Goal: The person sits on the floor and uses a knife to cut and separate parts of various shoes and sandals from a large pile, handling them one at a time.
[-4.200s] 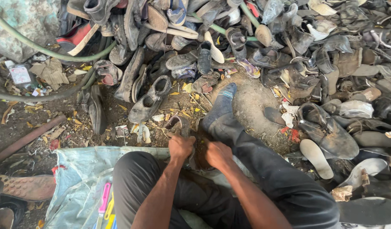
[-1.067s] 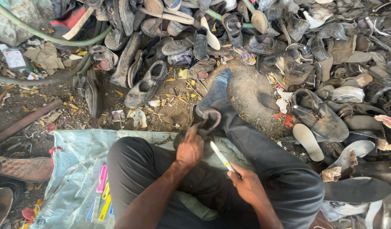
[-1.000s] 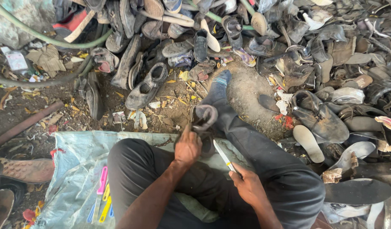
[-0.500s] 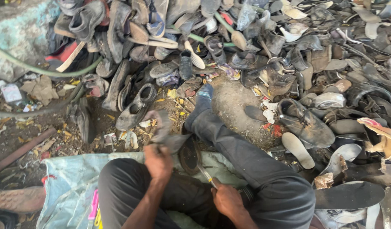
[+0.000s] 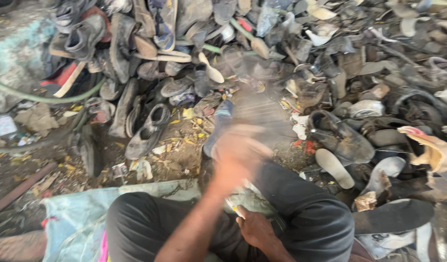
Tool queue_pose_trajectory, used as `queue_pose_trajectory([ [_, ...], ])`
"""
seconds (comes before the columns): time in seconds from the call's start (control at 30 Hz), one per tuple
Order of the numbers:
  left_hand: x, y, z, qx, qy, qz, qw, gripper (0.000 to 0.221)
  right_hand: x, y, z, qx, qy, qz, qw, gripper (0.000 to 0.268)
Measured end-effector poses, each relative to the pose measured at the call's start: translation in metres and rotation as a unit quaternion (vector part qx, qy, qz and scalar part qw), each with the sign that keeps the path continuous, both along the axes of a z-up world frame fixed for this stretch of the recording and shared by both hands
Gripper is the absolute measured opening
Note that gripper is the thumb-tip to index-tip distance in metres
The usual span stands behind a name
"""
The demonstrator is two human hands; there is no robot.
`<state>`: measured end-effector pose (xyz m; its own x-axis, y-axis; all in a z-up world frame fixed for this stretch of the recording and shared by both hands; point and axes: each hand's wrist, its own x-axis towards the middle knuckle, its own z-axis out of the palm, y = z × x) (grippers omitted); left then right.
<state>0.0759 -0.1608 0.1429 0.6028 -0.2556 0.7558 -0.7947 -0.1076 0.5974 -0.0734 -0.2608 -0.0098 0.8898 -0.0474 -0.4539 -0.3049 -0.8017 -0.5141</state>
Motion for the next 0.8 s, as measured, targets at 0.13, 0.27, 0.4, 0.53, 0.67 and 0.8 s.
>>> queue_pose_trajectory([
  [0.13, -0.016, -0.052, 0.011, 0.024, 0.031, -0.138, 0.990, 0.051, -0.003, -0.005, -0.005, 0.041, -0.087, 0.024, 0.995, 0.021],
  [0.27, 0.015, -0.006, -0.055, 0.202, 0.303, 0.153, 0.919, 0.035, -0.004, -0.009, 0.001, 0.069, -0.073, -0.005, 0.995, 0.025],
  [0.4, 0.005, 0.067, -0.179, 0.303, 0.306, 0.356, 0.829, 0.063, 0.002, -0.006, 0.003, 0.093, -0.064, -0.010, 0.994, 0.019],
  [0.53, -0.001, 0.079, -0.282, 0.357, 0.501, 0.301, 0.729, 0.048, 0.005, -0.006, -0.007, 0.067, -0.069, -0.020, 0.995, 0.024],
  [0.67, 0.038, 0.075, -0.320, 0.327, 0.491, 0.315, 0.743, 0.039, 0.007, -0.013, -0.020, 0.061, -0.090, -0.035, 0.993, 0.035],
  [0.8, 0.052, 0.079, -0.345, 0.368, 0.309, 0.269, 0.834, 0.036, -0.001, -0.019, -0.026, 0.037, -0.098, -0.050, 0.993, 0.036],
])
